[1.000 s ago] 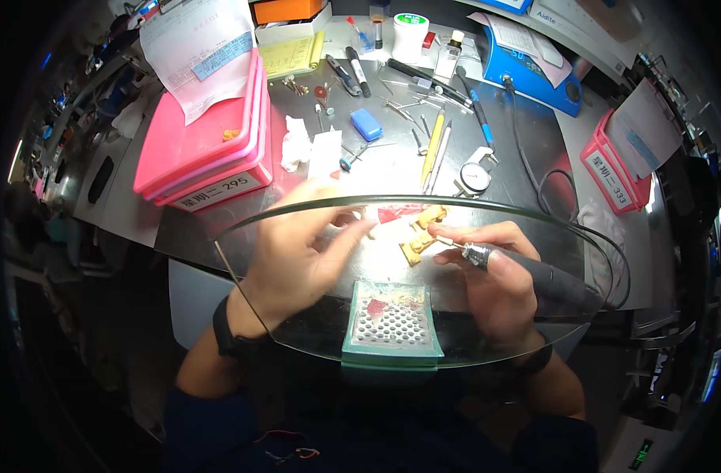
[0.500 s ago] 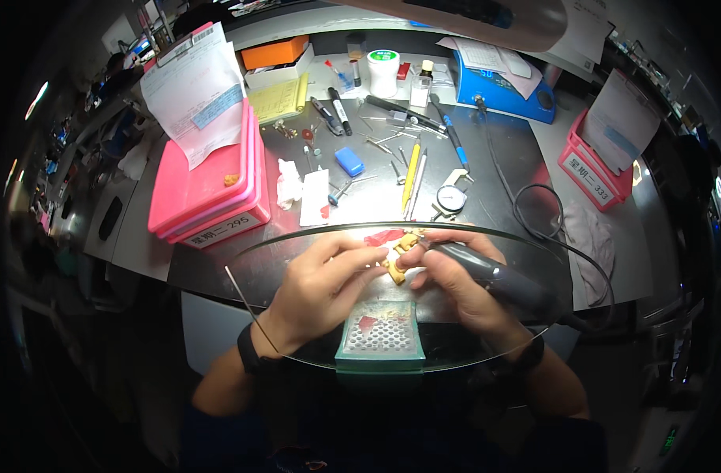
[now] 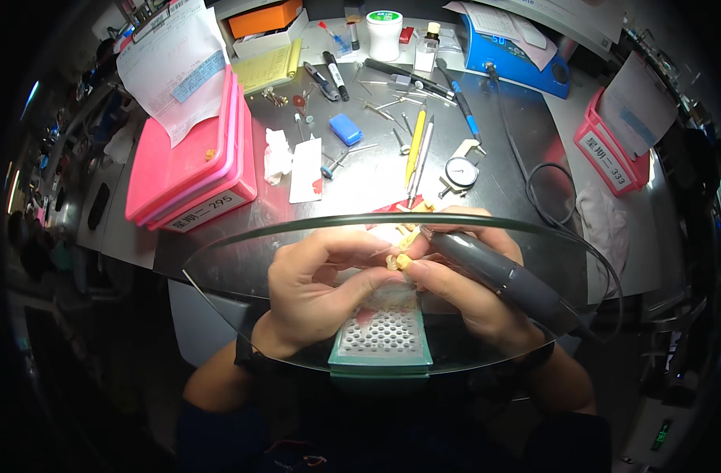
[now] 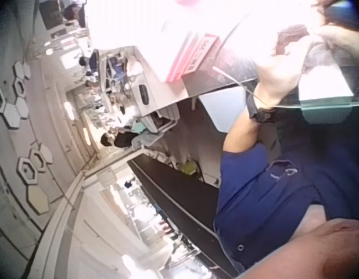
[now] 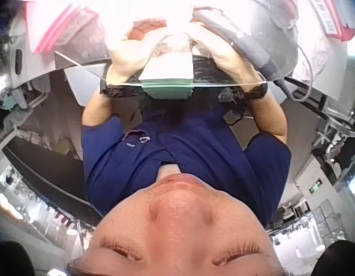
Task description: Deburring and polishing small yellow plastic components using a rotary tool at a workshop bench.
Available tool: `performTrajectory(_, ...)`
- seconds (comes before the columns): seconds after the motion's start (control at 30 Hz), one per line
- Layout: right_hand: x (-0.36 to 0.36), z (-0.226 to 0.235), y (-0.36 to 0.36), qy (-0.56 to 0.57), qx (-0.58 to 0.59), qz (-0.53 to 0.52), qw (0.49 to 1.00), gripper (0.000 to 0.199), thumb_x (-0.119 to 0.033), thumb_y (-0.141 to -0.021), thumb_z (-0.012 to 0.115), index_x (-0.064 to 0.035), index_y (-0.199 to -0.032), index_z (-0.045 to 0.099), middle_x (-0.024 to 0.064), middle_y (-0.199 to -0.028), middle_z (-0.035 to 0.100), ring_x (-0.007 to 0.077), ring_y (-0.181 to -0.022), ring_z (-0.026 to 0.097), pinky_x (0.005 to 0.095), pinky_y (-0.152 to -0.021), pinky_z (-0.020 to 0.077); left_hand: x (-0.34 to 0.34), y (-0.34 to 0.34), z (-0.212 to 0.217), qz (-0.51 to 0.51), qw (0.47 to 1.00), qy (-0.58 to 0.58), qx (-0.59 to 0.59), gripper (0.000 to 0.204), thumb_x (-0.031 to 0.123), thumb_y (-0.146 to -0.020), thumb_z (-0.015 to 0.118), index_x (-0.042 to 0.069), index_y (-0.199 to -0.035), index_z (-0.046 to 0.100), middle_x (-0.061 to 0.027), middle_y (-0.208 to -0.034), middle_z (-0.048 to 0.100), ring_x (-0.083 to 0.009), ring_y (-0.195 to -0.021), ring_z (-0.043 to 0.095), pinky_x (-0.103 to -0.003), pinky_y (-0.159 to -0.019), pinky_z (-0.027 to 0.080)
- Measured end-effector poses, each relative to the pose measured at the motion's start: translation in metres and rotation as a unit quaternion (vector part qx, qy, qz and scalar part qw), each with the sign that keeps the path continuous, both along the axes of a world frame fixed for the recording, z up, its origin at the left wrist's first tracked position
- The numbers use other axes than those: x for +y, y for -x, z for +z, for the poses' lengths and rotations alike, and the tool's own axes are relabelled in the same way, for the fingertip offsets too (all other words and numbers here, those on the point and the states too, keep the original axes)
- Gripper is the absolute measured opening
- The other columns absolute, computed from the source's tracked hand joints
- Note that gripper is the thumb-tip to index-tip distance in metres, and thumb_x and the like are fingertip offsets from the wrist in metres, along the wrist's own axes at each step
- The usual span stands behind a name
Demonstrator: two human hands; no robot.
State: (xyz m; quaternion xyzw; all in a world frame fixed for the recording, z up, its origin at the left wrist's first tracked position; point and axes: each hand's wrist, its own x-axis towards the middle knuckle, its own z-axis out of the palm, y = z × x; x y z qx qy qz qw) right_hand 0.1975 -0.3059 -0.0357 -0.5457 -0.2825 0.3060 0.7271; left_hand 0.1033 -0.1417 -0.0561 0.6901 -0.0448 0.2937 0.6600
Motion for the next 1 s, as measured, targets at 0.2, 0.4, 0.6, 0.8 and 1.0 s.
performTrajectory(0.2, -0.0028, 0.0018, 0.0033, 0.034, -0.041, -0.004, 0.999, 0.035, 0.001, -0.084, 0.067, 0.0000, -0.116, 0.052, 0.0086, -0.093, 0.063, 0.0112, -0.082, 0.062, 0.0245, -0.070, 0.0502, 0.0105, -0.0001, -0.0009, -0.018, 0.990, -0.136, -0.028, 0.026, -0.007, -0.071, 0.076, 0.000, -0.095, 0.069, -0.0123, -0.090, 0.069, -0.0153, -0.076, 0.068, -0.024, -0.064, 0.054)
performTrajectory(0.4, -0.0049, 0.0005, 0.0035, 0.023, -0.046, 0.002, 0.999, 0.033, 0.002, -0.084, 0.066, 0.0001, -0.114, 0.053, 0.0086, -0.093, 0.063, 0.0113, -0.084, 0.062, 0.0249, -0.070, 0.0510, 0.0100, -0.0011, -0.0034, -0.019, 0.984, -0.162, -0.066, 0.027, -0.008, -0.070, 0.075, 0.002, -0.094, 0.070, -0.0108, -0.089, 0.068, -0.0145, -0.075, 0.067, -0.024, -0.062, 0.053)
performTrajectory(0.6, -0.0049, 0.0025, 0.0025, 0.024, -0.020, -0.001, 0.999, 0.034, 0.001, -0.085, 0.065, 0.0007, -0.116, 0.051, 0.0080, -0.093, 0.063, 0.0108, -0.085, 0.062, 0.0253, -0.071, 0.0518, 0.0089, -0.0011, -0.0034, -0.029, 0.989, -0.139, -0.042, 0.027, -0.011, -0.070, 0.074, 0.002, -0.094, 0.070, -0.0115, -0.090, 0.069, -0.0161, -0.077, 0.068, -0.025, -0.066, 0.054)
performTrajectory(0.8, -0.0032, -0.0010, -0.0014, 0.010, -0.046, 0.001, 0.999, 0.035, 0.000, -0.086, 0.066, 0.0011, -0.118, 0.050, 0.0079, -0.092, 0.064, 0.0100, -0.082, 0.062, 0.0244, -0.070, 0.0515, 0.0071, 0.0027, -0.0050, -0.032, 0.996, -0.089, 0.005, 0.027, -0.016, -0.070, 0.072, -0.005, -0.093, 0.065, -0.0158, -0.094, 0.066, -0.0205, -0.087, 0.066, -0.030, -0.074, 0.055)
performTrajectory(1.0, -0.0033, -0.0036, 0.0036, -0.004, -0.047, -0.034, 0.998, 0.035, 0.000, -0.086, 0.066, 0.0014, -0.117, 0.050, 0.0075, -0.090, 0.064, 0.0104, -0.082, 0.062, 0.0246, -0.069, 0.0512, 0.0062, 0.0043, -0.0004, -0.030, 0.996, -0.082, 0.024, 0.025, -0.015, -0.069, 0.073, -0.004, -0.091, 0.066, -0.0165, -0.094, 0.067, -0.0206, -0.086, 0.067, -0.029, -0.074, 0.055)
